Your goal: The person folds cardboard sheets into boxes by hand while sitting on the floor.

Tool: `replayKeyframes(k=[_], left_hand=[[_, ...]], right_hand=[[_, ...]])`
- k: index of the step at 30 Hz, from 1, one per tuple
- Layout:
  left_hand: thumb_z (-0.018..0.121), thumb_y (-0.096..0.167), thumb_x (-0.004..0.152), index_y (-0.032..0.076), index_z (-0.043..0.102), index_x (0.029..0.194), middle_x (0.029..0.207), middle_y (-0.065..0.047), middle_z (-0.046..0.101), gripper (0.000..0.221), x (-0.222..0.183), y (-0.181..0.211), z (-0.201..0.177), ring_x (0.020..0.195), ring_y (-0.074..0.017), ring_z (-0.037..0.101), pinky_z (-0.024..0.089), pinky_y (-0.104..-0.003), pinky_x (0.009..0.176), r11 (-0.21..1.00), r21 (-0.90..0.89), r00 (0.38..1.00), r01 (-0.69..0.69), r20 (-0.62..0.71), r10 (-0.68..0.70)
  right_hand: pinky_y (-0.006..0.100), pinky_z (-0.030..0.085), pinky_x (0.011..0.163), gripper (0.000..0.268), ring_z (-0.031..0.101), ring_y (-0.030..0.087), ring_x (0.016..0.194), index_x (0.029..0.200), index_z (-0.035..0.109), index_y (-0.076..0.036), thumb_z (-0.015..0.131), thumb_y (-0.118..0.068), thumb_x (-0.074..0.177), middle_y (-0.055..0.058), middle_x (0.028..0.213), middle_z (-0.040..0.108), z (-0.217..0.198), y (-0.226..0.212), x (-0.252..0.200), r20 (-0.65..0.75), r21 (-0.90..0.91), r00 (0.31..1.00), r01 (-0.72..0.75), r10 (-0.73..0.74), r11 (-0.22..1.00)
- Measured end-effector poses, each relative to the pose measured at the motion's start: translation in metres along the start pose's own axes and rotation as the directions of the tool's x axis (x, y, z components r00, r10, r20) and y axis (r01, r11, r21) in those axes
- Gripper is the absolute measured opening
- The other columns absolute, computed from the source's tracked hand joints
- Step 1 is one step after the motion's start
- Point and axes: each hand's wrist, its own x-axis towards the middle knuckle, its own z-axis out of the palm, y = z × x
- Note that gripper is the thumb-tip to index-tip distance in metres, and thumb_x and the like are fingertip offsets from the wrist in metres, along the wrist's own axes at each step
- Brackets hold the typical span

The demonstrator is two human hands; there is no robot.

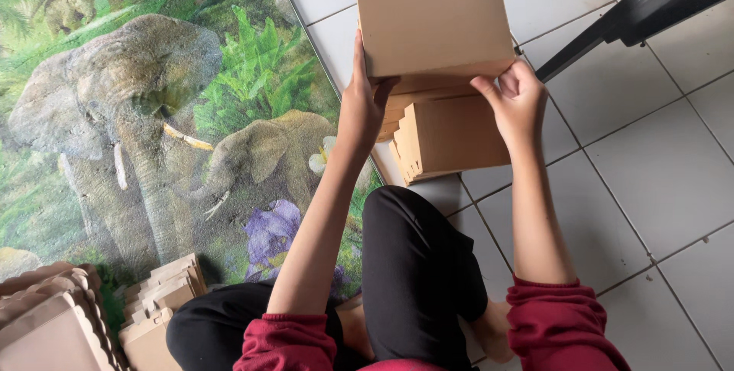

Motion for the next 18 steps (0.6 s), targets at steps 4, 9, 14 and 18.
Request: replayKeyframes(k=[4, 9, 14, 18], left_hand=[[0.067, 0.026, 0.092, 0.016, 0.011, 0.151, 0.126, -0.029, 0.056, 0.082, -0.004, 0.002, 0.003, 0.1, -0.0488, 0.062, 0.051, -0.056, 0.088, 0.997, 0.06, 0.998, 0.054, -0.014, -0.054], [0.067, 0.021, 0.091, 0.017, 0.004, 0.152, 0.125, -0.031, 0.055, 0.088, -0.009, -0.011, 0.007, 0.1, -0.0503, 0.061, 0.052, -0.058, 0.083, 0.995, 0.102, 0.999, 0.018, 0.037, -0.022], [0.069, 0.024, 0.091, 0.016, 0.004, 0.152, 0.138, -0.029, 0.044, 0.09, -0.012, 0.016, -0.008, 0.106, -0.0518, 0.058, 0.051, -0.058, 0.086, 0.996, 0.084, 0.997, 0.022, 0.067, -0.027], [0.069, 0.026, 0.09, 0.013, 0.004, 0.152, 0.149, -0.029, 0.028, 0.09, -0.02, 0.006, -0.011, 0.116, -0.0542, 0.049, 0.045, -0.061, 0.095, 0.997, 0.051, 0.992, 0.05, 0.113, -0.055]], right_hand=[[0.044, 0.054, 0.08, 0.03, 0.061, 0.038, 0.101, 0.109, 0.06, 0.006, 0.074, -0.017, 0.097, 0.027, 0.099, 0.065, -0.001, 0.044, 0.005, -0.077, -0.048, 0.994, 0.077, -0.081, 0.996], [0.043, 0.054, 0.079, 0.033, 0.06, 0.04, 0.099, 0.112, 0.06, 0.007, 0.073, -0.02, 0.098, 0.028, 0.097, 0.065, 0.001, 0.038, 0.0, -0.118, -0.041, 0.99, 0.079, -0.084, 0.996], [0.044, 0.053, 0.083, 0.039, 0.057, 0.041, 0.105, 0.122, 0.054, 0.009, 0.07, -0.018, 0.099, 0.031, 0.107, 0.061, 0.0, 0.035, -0.007, -0.07, -0.001, 0.996, 0.051, -0.051, 0.999], [0.059, 0.035, 0.102, 0.059, 0.033, 0.048, 0.128, 0.139, 0.033, 0.009, 0.07, -0.014, 0.098, 0.037, 0.137, 0.038, 0.005, -0.016, -0.021, -0.05, 0.068, 0.999, 0.01, -0.007, 0.998]])
